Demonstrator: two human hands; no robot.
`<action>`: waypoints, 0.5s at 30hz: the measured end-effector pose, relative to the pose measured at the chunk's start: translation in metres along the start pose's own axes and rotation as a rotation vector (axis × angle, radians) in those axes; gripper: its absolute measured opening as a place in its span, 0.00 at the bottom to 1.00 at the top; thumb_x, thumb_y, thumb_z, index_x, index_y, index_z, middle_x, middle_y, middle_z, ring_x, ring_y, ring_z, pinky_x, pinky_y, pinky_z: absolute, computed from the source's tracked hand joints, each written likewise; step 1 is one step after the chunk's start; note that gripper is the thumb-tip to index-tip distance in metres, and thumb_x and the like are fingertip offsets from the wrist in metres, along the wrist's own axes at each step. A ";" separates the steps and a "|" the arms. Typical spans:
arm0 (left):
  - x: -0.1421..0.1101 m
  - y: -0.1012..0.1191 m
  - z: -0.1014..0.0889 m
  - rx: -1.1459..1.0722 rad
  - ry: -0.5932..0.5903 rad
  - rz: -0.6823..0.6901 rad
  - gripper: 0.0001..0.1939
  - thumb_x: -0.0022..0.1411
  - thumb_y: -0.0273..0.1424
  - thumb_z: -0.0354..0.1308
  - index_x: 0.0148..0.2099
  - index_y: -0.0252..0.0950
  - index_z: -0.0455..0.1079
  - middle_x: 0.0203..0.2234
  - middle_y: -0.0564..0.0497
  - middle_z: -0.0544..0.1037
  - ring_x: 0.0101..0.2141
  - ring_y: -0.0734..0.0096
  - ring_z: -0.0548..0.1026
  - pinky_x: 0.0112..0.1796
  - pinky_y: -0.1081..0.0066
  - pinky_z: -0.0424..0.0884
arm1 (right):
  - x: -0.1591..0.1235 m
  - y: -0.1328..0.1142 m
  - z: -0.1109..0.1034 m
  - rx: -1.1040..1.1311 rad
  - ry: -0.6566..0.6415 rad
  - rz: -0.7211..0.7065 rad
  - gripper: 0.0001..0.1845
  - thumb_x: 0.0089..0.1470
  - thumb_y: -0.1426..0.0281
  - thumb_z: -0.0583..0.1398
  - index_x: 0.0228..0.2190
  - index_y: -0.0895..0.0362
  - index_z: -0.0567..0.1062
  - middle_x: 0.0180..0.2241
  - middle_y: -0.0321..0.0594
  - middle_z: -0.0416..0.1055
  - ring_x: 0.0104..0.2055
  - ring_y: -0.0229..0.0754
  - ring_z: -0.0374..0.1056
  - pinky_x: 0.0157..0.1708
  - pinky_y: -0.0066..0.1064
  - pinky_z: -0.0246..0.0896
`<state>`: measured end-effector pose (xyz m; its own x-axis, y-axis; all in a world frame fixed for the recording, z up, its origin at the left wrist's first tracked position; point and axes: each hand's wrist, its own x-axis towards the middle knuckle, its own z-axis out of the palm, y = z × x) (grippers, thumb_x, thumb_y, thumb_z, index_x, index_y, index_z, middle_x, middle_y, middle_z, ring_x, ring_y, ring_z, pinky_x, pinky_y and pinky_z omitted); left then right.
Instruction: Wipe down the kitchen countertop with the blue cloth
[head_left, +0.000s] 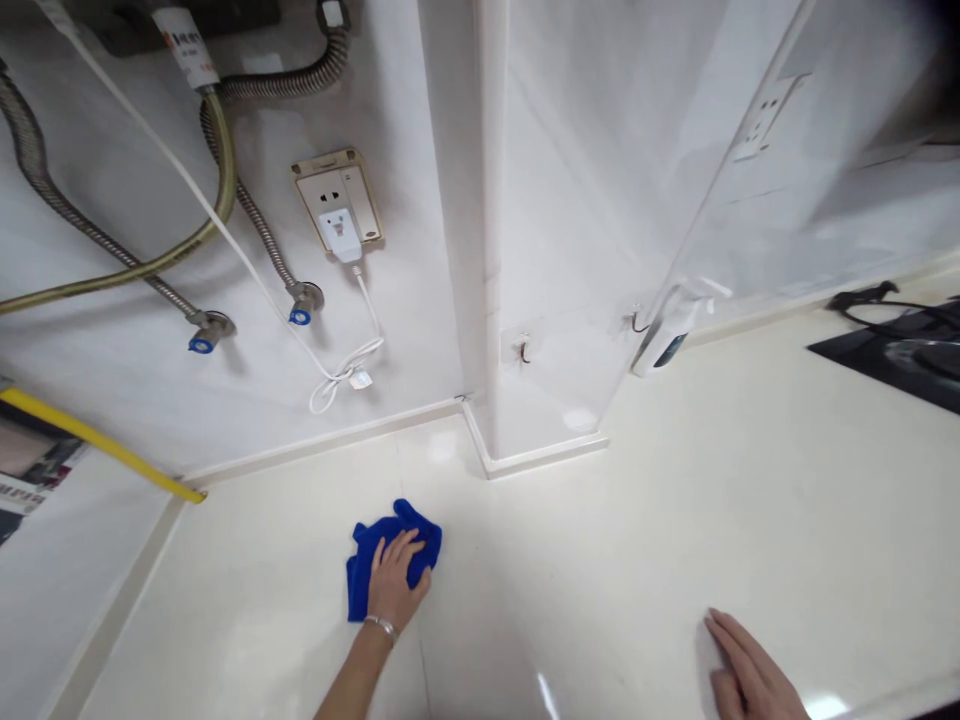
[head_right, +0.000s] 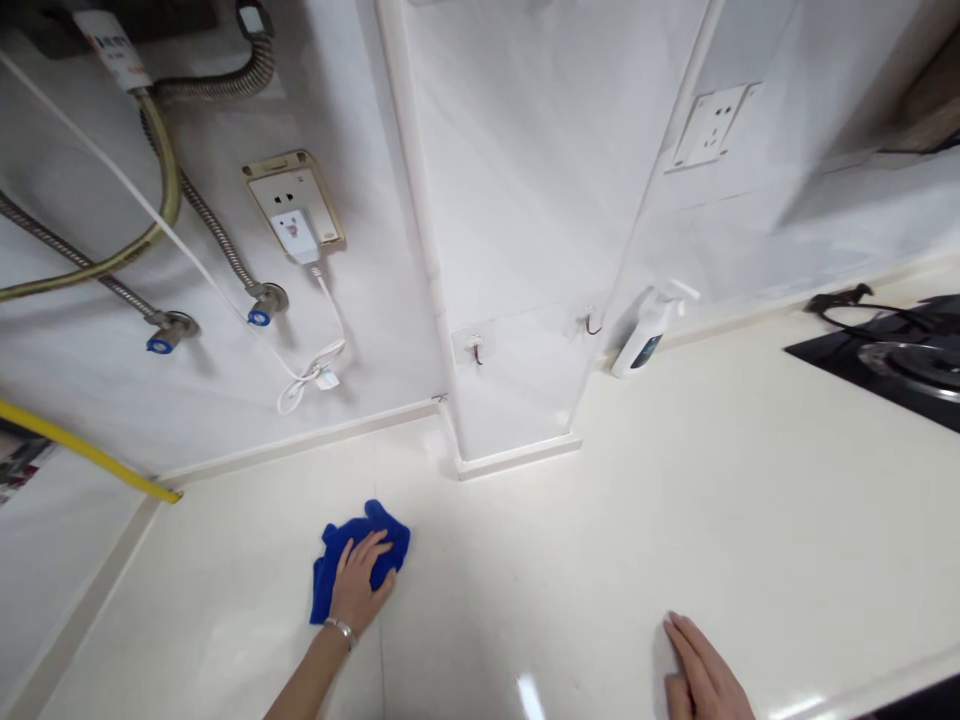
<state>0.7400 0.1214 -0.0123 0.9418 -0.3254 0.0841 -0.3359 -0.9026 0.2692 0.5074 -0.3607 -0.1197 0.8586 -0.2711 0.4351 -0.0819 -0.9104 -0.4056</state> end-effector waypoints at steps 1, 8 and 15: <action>-0.010 0.001 0.002 0.004 0.014 0.024 0.18 0.64 0.34 0.52 0.56 0.47 0.71 0.61 0.51 0.72 0.63 0.62 0.67 0.67 0.47 0.54 | 0.000 -0.001 0.000 0.006 0.002 0.004 0.29 0.60 0.65 0.52 0.61 0.58 0.64 0.62 0.50 0.64 0.62 0.56 0.64 0.66 0.54 0.56; -0.018 -0.014 0.007 0.047 0.065 0.108 0.20 0.66 0.36 0.51 0.58 0.46 0.69 0.61 0.50 0.73 0.61 0.60 0.69 0.64 0.48 0.61 | 0.001 -0.002 -0.003 -0.008 -0.008 0.035 0.29 0.59 0.65 0.52 0.61 0.57 0.64 0.63 0.49 0.63 0.62 0.56 0.64 0.66 0.53 0.56; 0.048 -0.037 -0.005 0.053 0.114 -0.051 0.18 0.64 0.34 0.53 0.56 0.46 0.72 0.60 0.50 0.73 0.60 0.57 0.70 0.62 0.47 0.62 | -0.003 0.001 -0.009 -0.042 -0.056 0.032 0.31 0.60 0.65 0.52 0.63 0.56 0.62 0.63 0.49 0.63 0.61 0.59 0.65 0.64 0.56 0.59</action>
<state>0.7980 0.1400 -0.0133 0.9520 -0.2473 0.1806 -0.2847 -0.9318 0.2252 0.5001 -0.3635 -0.1147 0.8819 -0.2833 0.3768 -0.1297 -0.9142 -0.3839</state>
